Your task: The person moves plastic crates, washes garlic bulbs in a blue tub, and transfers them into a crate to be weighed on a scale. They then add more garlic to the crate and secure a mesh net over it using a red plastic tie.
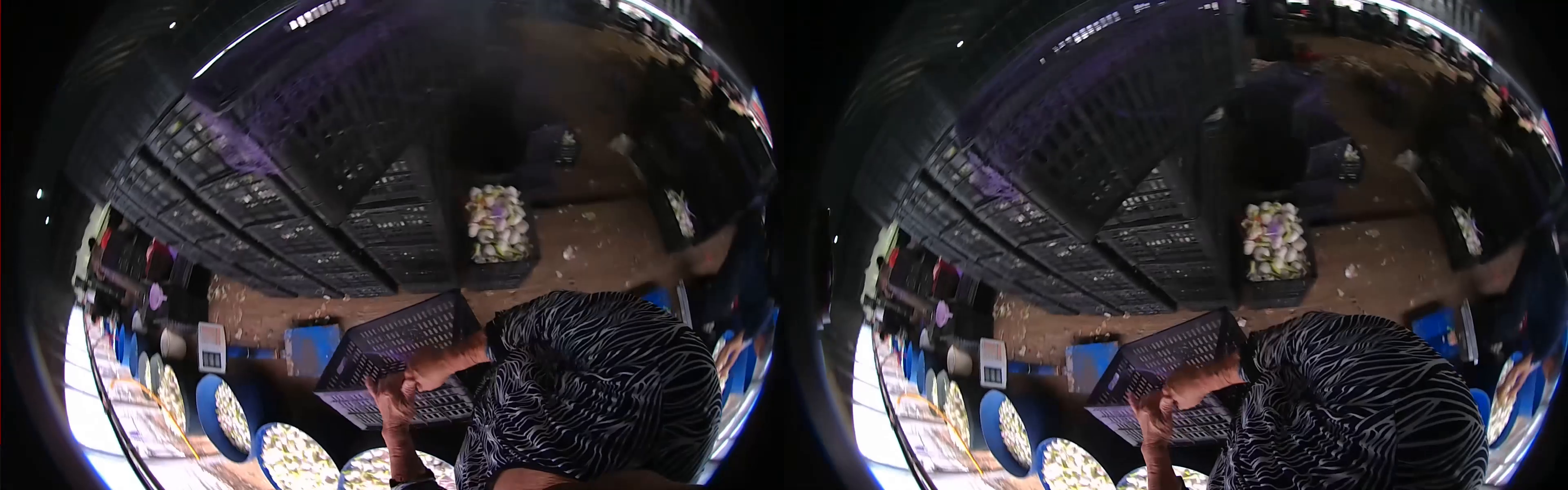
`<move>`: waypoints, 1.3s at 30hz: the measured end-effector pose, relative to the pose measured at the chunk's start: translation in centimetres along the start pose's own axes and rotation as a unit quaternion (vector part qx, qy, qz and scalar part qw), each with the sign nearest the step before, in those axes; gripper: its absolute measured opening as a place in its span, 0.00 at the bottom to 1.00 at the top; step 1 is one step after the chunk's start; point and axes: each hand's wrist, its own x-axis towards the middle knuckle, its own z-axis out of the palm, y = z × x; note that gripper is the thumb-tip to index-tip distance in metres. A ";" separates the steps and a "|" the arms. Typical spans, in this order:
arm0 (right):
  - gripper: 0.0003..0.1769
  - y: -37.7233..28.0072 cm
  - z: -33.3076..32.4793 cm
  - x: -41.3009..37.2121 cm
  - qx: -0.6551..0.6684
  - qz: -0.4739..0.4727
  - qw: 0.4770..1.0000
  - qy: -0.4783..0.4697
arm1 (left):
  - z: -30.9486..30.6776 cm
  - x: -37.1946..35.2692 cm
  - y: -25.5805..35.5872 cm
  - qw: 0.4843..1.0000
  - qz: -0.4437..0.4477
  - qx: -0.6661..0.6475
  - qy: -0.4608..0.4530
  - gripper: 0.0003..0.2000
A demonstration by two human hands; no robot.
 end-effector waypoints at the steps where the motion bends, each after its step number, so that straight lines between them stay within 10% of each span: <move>1: 0.13 -0.2 0.9 -0.5 -0.004 0.011 1.000 0.000 | 0.9 -0.1 -1.4 0.999 0.021 -0.015 -0.019 0.28; 5: 0.16 -0.7 -3.0 -2.4 0.100 -0.007 0.994 0.053 | 4.3 0.2 -4.1 0.990 0.044 0.029 0.132 0.27; 7: 0.23 -1.9 -10.5 -4.5 0.013 -0.072 0.967 0.244 | 4.4 -0.7 -5.7 0.988 -0.028 0.069 0.138 0.26; 12: 0.41 -3.2 -32.7 -10.4 -0.410 -0.079 0.701 0.578 | 4.1 -1.0 -7.0 0.965 -0.112 0.095 0.215 0.27; 16: 0.51 -2.5 -43.8 -10.2 -0.520 -0.057 0.685 0.507 | 3.0 0.1 -5.9 0.951 -0.186 0.127 0.210 0.29; 22: 0.36 -1.7 -49.5 -7.8 -0.451 0.004 0.791 0.415 | 2.8 0.6 -5.2 0.923 -0.244 0.150 0.258 0.31; 31: 0.26 -4.3 -59.4 -8.4 -0.329 -0.037 0.696 0.637 | 4.4 -1.8 -6.1 0.872 -0.351 0.128 0.317 0.32; 32: 0.28 -3.5 -61.7 -8.4 -0.382 -0.053 0.613 0.690 | 4.8 -2.0 -6.4 0.868 -0.359 0.146 0.310 0.32; 36: 0.30 -5.4 -64.8 -13.4 -0.160 0.063 0.600 0.781 | 5.5 -2.4 -6.0 0.834 -0.382 0.150 0.368 0.32; 39: 0.23 -1.5 -68.5 -17.8 -0.027 -0.052 0.606 0.793 | 4.1 -3.0 -4.6 0.850 -0.417 0.096 0.306 0.28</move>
